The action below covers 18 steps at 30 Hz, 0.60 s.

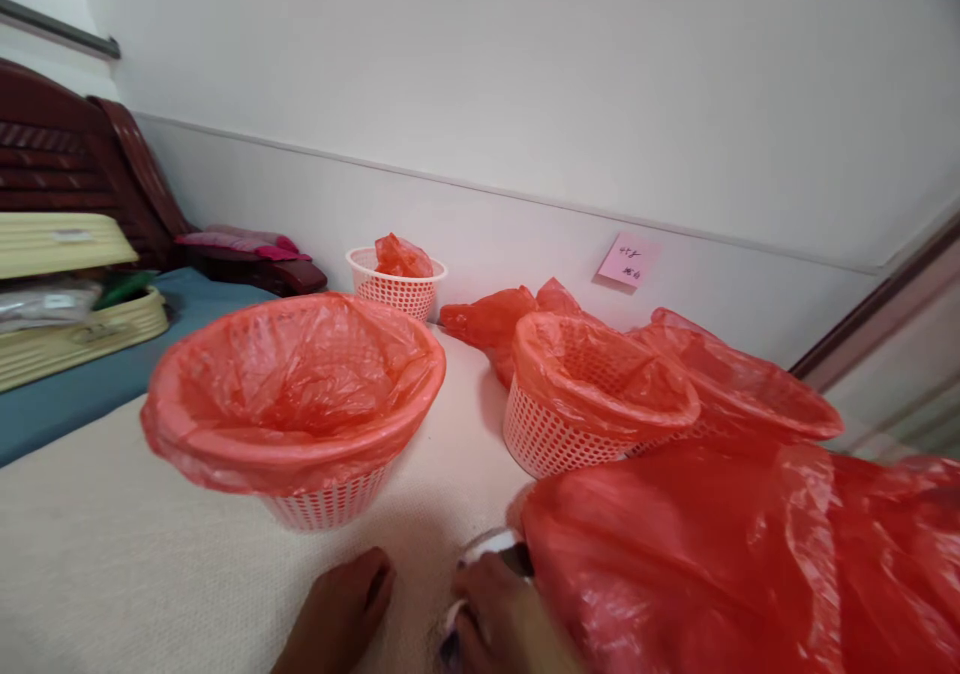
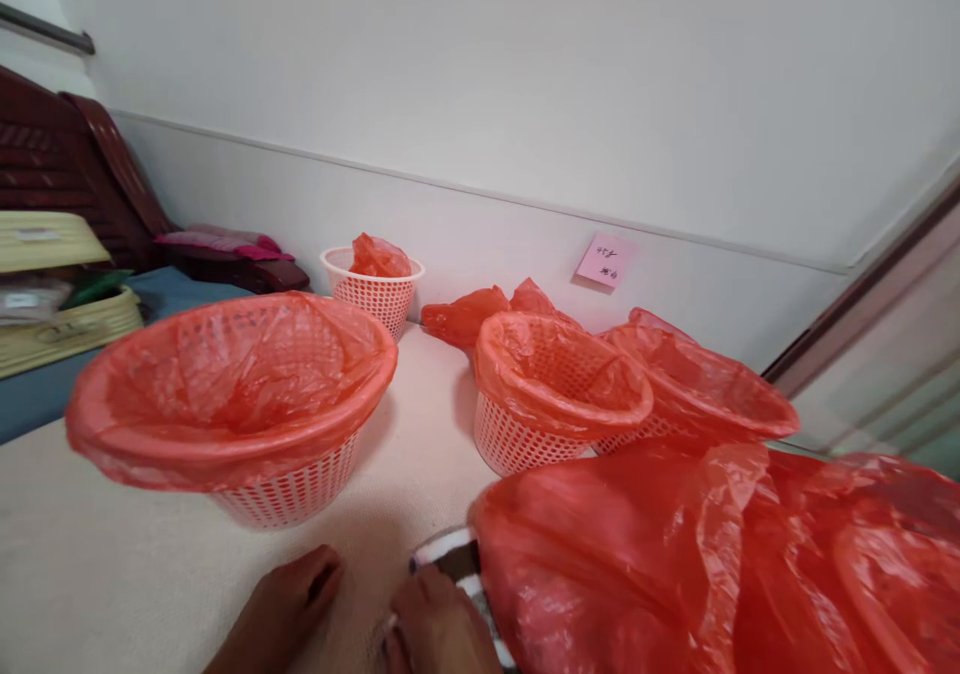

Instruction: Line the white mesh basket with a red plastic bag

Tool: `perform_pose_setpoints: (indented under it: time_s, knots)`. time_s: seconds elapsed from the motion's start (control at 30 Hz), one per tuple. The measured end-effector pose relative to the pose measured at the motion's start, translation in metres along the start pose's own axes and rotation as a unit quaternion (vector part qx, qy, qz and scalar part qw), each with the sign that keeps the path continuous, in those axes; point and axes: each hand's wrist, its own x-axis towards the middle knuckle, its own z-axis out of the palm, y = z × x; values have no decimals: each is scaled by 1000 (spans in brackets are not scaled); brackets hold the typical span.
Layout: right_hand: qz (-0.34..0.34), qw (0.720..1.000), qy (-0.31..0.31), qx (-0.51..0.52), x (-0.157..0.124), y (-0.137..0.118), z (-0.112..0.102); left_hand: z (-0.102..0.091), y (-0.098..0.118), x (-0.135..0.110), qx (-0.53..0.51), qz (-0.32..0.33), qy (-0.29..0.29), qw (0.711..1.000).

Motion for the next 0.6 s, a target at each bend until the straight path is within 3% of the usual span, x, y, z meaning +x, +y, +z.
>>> perform_pose_setpoints:
  time_s: [0.07,0.13,0.23,0.37,0.47,0.6]
  knots:
    - [17,999,-8,36,22,-14,-32,0,2,1,2,-13,-5,1000]
    - [18,997,32,71,47,-22,-59,-1,3,2,-2,-19,-13,1000]
    - [-13,997,53,57,88,-19,-95,-1,2,2,-15,-29,-18,999]
    - [11,994,111,17,151,0,-144,1,-1,3,-37,-38,-23,998]
    - [75,979,185,-49,200,22,-176,3,-3,4,-45,-43,-23,998]
    - [157,961,199,-113,251,60,-203,4,-5,3,-51,-44,-21,997]
